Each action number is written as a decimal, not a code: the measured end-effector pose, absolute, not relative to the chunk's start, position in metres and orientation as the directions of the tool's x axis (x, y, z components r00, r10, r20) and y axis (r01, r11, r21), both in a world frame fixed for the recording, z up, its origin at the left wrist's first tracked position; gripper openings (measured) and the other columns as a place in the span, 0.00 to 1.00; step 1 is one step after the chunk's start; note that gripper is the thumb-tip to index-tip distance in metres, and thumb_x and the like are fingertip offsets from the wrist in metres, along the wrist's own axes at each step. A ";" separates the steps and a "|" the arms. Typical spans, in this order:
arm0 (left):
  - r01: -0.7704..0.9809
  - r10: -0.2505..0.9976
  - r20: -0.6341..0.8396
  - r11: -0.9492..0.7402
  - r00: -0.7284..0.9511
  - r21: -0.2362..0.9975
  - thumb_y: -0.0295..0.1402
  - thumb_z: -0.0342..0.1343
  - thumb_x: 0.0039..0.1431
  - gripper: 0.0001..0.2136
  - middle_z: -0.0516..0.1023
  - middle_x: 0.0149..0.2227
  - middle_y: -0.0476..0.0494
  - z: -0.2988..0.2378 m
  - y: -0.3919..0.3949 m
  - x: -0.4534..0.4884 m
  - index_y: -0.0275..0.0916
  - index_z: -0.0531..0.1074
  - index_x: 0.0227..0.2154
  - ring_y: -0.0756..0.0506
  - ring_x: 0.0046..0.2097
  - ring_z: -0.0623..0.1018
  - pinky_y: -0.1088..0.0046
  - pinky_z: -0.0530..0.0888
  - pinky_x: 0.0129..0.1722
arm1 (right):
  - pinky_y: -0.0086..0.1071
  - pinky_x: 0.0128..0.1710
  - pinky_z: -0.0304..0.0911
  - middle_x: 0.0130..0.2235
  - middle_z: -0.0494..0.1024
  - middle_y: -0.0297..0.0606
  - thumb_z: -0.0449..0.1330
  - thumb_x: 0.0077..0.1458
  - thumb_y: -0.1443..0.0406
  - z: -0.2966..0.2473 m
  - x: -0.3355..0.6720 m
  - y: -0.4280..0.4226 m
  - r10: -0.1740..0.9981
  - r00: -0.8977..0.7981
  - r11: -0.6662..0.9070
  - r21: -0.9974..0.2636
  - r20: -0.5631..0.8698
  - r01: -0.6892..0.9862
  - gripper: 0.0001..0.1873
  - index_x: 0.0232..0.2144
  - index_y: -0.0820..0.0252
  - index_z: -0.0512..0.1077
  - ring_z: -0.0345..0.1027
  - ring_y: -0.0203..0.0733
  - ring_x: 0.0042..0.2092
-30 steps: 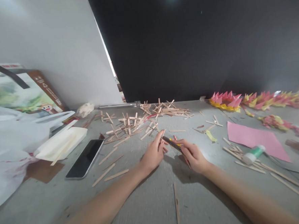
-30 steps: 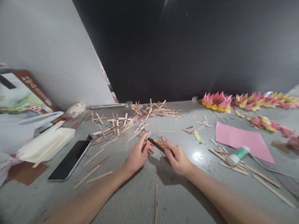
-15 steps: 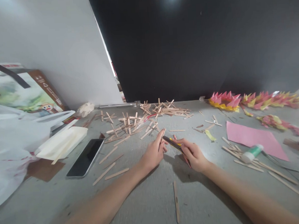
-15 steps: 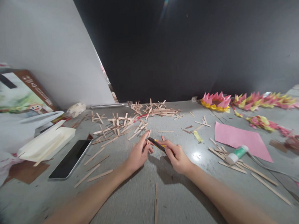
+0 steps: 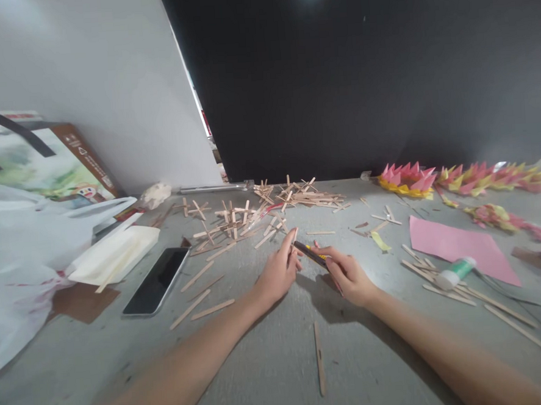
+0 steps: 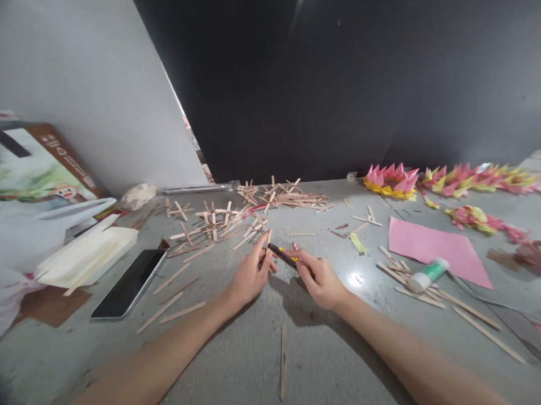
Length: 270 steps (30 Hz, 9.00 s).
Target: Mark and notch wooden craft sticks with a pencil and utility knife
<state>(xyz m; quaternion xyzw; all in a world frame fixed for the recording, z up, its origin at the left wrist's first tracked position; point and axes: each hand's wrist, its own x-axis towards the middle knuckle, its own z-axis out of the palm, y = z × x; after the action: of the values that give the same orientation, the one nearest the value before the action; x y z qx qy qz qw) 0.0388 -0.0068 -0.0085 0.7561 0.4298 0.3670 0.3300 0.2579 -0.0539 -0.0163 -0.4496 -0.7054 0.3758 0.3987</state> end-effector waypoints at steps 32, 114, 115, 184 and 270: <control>0.824 0.849 0.203 -0.524 0.488 0.215 0.13 0.47 0.57 0.45 0.80 0.43 0.43 -0.006 0.000 0.027 0.49 0.43 0.75 0.42 0.46 0.80 0.68 0.75 0.46 | 0.29 0.21 0.50 0.23 0.71 0.33 0.52 0.69 0.49 -0.011 0.256 -0.042 0.973 -0.163 0.190 -0.968 0.164 0.163 0.27 0.53 0.60 0.78 0.54 0.33 0.19; 0.140 0.863 0.428 -0.474 0.267 0.869 0.43 0.49 0.73 0.15 0.58 0.21 0.58 -0.001 0.013 0.011 0.38 0.69 0.51 0.51 0.22 0.58 0.75 0.57 0.24 | 0.29 0.21 0.45 0.20 0.57 0.26 0.56 0.64 0.52 -0.002 0.261 -0.037 0.993 0.058 0.101 -0.994 0.099 -0.036 0.25 0.53 0.61 0.77 0.51 0.35 0.21; 0.157 0.858 0.434 -0.485 0.274 0.860 0.43 0.49 0.73 0.15 0.57 0.21 0.58 -0.001 0.013 0.011 0.38 0.69 0.51 0.51 0.22 0.58 0.75 0.57 0.24 | 0.29 0.21 0.45 0.20 0.57 0.26 0.55 0.65 0.52 -0.002 0.261 -0.037 0.993 0.056 0.106 -0.994 0.105 -0.025 0.25 0.53 0.61 0.77 0.51 0.35 0.21; 0.672 0.835 0.278 -0.549 0.476 0.497 0.34 0.66 0.59 0.05 0.78 0.38 0.45 -0.002 0.028 0.026 0.41 0.76 0.34 0.40 0.47 0.74 0.62 0.67 0.49 | 0.30 0.27 0.56 0.26 0.74 0.34 0.55 0.65 0.47 0.039 0.275 -0.022 0.961 -0.083 0.268 -0.822 0.263 0.503 0.25 0.47 0.60 0.79 0.61 0.37 0.26; 0.671 0.858 0.227 -0.505 0.462 0.543 0.40 0.65 0.60 0.09 0.77 0.27 0.48 0.001 0.027 0.026 0.41 0.77 0.28 0.43 0.37 0.74 0.67 0.66 0.40 | 0.30 0.34 0.57 0.38 0.83 0.36 0.54 0.69 0.66 0.078 0.274 -0.041 0.778 -0.613 0.625 -0.263 0.137 0.735 0.16 0.47 0.51 0.83 0.73 0.37 0.35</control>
<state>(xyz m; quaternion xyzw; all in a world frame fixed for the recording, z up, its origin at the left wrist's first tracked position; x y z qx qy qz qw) 0.0263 0.0267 0.0011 0.8329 0.4588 0.2422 0.1927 0.2740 -0.0407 0.0776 -0.4234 -0.8935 0.0905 0.1193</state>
